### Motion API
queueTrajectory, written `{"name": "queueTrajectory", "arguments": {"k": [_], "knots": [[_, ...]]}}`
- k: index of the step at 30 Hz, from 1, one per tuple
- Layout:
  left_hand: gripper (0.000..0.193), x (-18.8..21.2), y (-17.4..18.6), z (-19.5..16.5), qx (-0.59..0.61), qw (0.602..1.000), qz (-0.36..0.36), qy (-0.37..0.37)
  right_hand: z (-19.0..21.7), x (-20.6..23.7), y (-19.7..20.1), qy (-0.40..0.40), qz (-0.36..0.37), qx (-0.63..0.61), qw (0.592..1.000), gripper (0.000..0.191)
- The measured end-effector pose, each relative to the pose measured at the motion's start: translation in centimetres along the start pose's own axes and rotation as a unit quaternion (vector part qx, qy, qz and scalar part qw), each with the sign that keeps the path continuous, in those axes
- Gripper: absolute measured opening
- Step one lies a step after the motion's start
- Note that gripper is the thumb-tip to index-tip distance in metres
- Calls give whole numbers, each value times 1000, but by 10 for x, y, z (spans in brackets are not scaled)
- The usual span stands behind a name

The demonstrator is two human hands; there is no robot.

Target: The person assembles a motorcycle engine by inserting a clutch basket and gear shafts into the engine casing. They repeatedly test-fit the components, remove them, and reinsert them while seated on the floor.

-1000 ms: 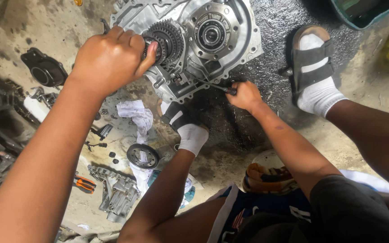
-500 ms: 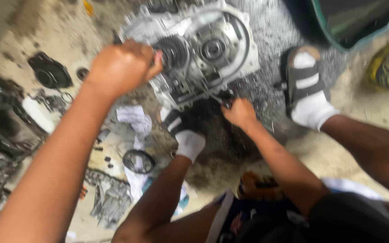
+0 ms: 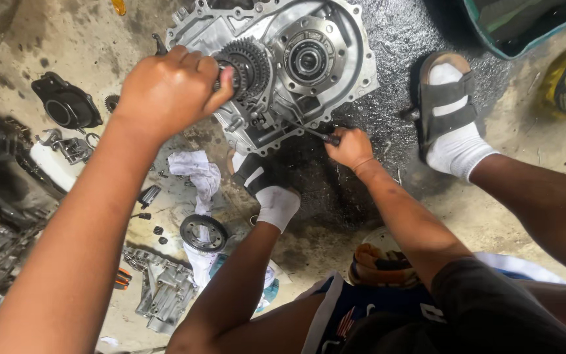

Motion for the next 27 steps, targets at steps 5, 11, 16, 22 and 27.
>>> {"name": "queueTrajectory", "arguments": {"k": [5,11,16,22,27], "knots": [[45,-11,10,-2,-14,999,26,13,-10,8,1,-14,-6,-19,1000,30],[43,-20,4,0,11,999,41,19,22,-13,23,42,-8,-23,999,29],[45,-6,-7,4,17,1000,18,17,45,3,38,53,-17,-29,998,24],[46,-2,-8,13,51,997,-9,62,33,54,54,3,-87,-80,993,29],[60,-8,40,9,82,987,-117,76,42,78,54,38,-35,20,998,34]]}}
Point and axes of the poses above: each hand's wrist, its own x-axis away from the middle knuckle, its own y-axis out of the back of the hand, z = x × y, the point moved 9 cm from there along -x, towards the middle knuckle, and after that the axes turned 14 degrees about -z, right-handed, at the moved point
